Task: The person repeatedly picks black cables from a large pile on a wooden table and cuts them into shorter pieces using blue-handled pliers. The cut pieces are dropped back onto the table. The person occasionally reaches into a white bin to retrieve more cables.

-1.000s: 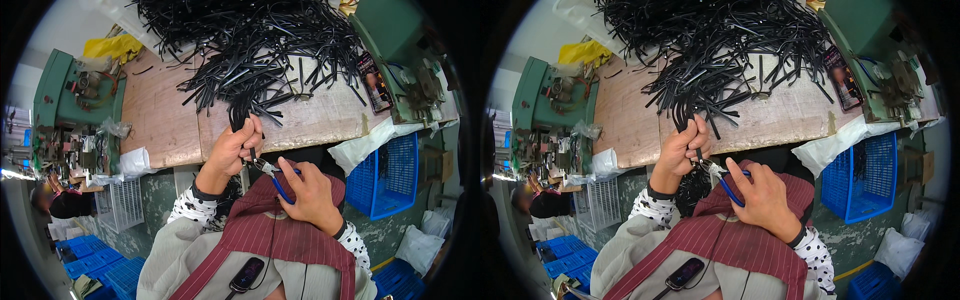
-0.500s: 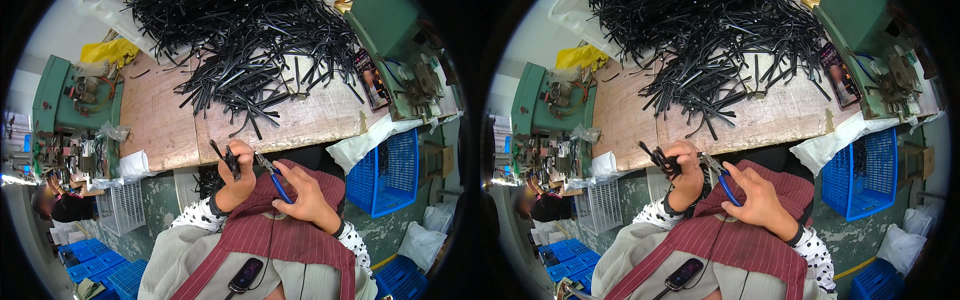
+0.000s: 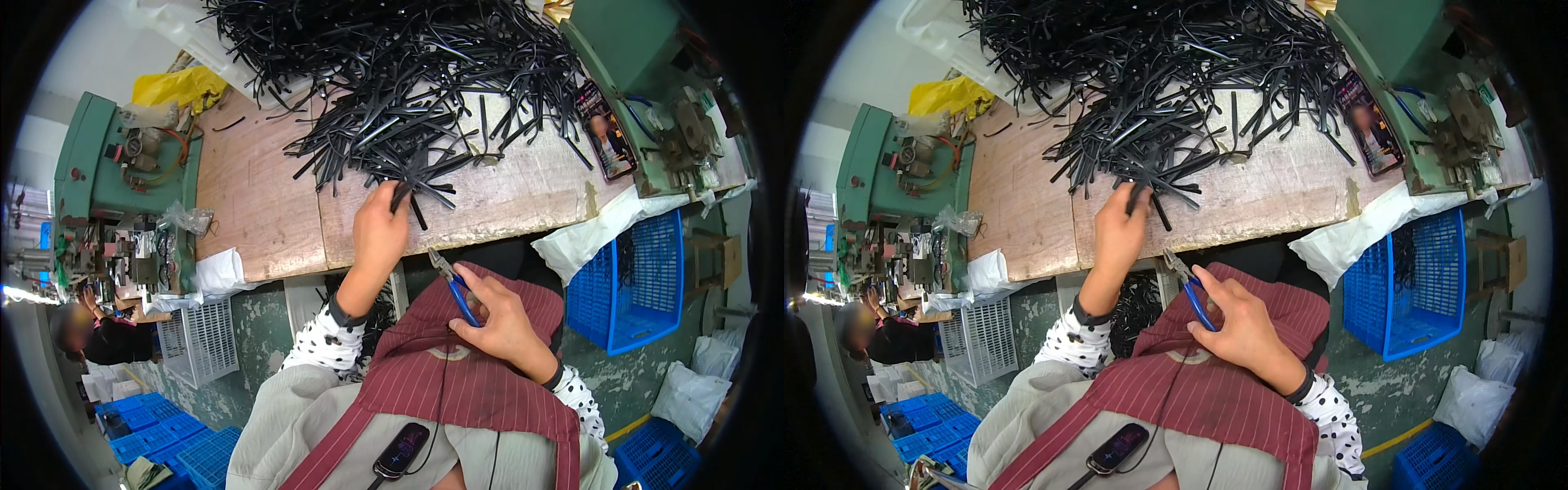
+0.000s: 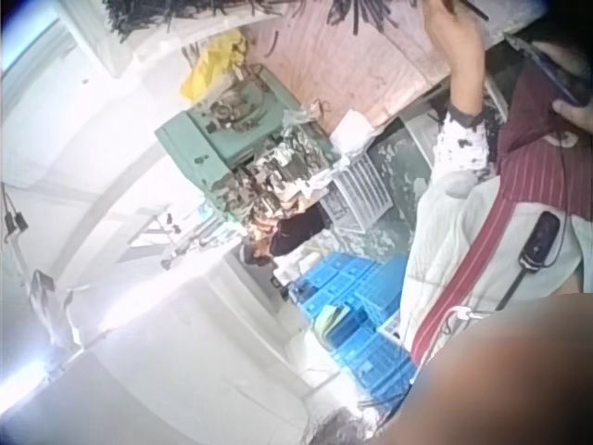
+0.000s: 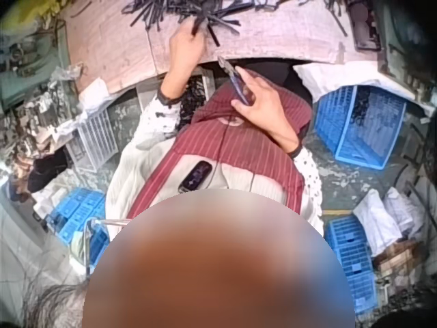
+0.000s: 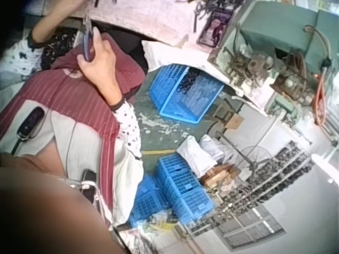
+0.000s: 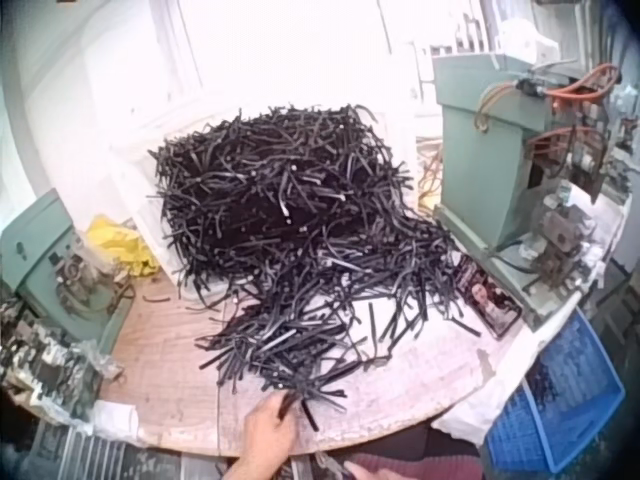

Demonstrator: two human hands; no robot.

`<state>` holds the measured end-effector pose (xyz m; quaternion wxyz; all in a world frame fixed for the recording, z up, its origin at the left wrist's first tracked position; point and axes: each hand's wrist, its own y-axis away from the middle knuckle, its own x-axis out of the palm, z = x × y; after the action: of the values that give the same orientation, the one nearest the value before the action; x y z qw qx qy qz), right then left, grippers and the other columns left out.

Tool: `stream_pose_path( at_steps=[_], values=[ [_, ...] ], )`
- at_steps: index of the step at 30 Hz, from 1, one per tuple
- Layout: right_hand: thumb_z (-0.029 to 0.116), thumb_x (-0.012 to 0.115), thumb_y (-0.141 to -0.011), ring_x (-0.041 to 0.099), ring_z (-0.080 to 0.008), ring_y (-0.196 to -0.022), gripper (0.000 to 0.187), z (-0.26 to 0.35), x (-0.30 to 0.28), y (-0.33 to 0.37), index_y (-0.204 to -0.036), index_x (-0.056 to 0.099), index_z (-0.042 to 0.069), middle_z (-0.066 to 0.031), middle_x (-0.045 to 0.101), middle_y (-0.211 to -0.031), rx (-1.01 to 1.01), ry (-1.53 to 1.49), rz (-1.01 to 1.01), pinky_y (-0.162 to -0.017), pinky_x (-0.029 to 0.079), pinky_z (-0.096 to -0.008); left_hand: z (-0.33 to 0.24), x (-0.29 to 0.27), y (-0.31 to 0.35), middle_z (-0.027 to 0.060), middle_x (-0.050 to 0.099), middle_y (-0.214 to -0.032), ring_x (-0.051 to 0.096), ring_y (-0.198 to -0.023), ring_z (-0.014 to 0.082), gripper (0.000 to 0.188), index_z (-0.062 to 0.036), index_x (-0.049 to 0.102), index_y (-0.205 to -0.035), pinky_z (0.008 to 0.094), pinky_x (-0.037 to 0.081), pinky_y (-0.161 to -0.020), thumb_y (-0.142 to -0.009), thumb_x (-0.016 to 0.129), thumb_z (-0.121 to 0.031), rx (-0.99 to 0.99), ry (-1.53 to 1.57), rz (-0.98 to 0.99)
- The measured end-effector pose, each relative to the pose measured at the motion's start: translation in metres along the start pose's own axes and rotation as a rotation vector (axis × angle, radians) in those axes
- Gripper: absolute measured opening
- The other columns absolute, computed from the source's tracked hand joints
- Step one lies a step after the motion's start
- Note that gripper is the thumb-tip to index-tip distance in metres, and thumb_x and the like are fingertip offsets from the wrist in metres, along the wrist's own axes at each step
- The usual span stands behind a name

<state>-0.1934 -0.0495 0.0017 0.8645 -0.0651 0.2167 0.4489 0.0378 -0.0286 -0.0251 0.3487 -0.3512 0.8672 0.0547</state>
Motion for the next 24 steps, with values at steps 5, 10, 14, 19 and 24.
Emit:
stream_pose_path(
  at_steps=[5,10,14,19,24],
  values=[
    [0.018,0.080,-0.068,0.062,-0.0263,-0.075,0.080,0.000,0.002,0.000,-0.142,0.048,0.012,-0.0114,0.057,-0.084,-0.008,0.005,-0.008,-0.070,0.053,-0.0370,-0.001,0.009,-0.026,0.0201,0.066,-0.081,0.065,-0.077,0.0385,0.036,-0.0017,0.066,-0.088,0.0462,0.049,-0.066,-0.081,0.072,-0.037,-0.036,-0.330,0.040],
    [0.021,0.081,-0.067,0.062,-0.0267,-0.079,0.082,0.003,-0.004,0.000,-0.142,0.048,0.012,-0.0115,0.057,-0.085,-0.031,0.072,-0.026,-0.071,0.053,-0.0381,0.035,-0.015,-0.033,0.0107,0.065,-0.069,0.052,-0.049,0.0172,0.019,-0.0043,0.061,-0.091,0.0322,0.043,-0.048,-0.088,0.065,-0.023,-0.321,0.411,0.184],
    [0.020,0.081,-0.066,0.062,-0.0280,-0.079,0.082,0.005,-0.002,-0.005,-0.141,0.048,0.012,-0.0125,0.056,-0.090,-0.098,0.154,-0.078,-0.070,0.052,-0.0384,0.000,-0.046,-0.010,0.0045,0.062,-0.074,0.039,-0.046,0.0052,0.015,-0.0097,0.056,-0.106,0.0217,0.034,-0.042,-0.093,0.060,-0.015,-0.594,1.059,0.315],
    [0.018,0.082,-0.059,0.058,-0.0292,-0.080,0.085,0.021,-0.007,-0.012,-0.138,0.050,0.010,-0.0135,0.056,-0.097,-0.259,0.357,-0.144,-0.069,0.049,-0.0378,-0.019,-0.052,0.007,-0.0021,0.050,-0.071,0.035,-0.044,0.0014,0.018,-0.0079,0.056,-0.105,0.0184,0.031,-0.041,-0.100,0.056,-0.025,-0.539,1.265,0.483],
    [0.017,0.080,-0.061,0.057,-0.0287,-0.082,0.083,0.025,-0.013,-0.010,-0.138,0.051,0.012,-0.0129,0.054,-0.097,-0.335,0.420,-0.152,-0.065,0.049,-0.0382,-0.018,-0.050,0.008,-0.0027,0.047,-0.070,0.033,-0.044,0.0006,0.021,-0.0064,0.055,-0.105,0.0182,0.030,-0.041,-0.101,0.053,-0.027,-0.461,1.340,0.568]
  ],
)
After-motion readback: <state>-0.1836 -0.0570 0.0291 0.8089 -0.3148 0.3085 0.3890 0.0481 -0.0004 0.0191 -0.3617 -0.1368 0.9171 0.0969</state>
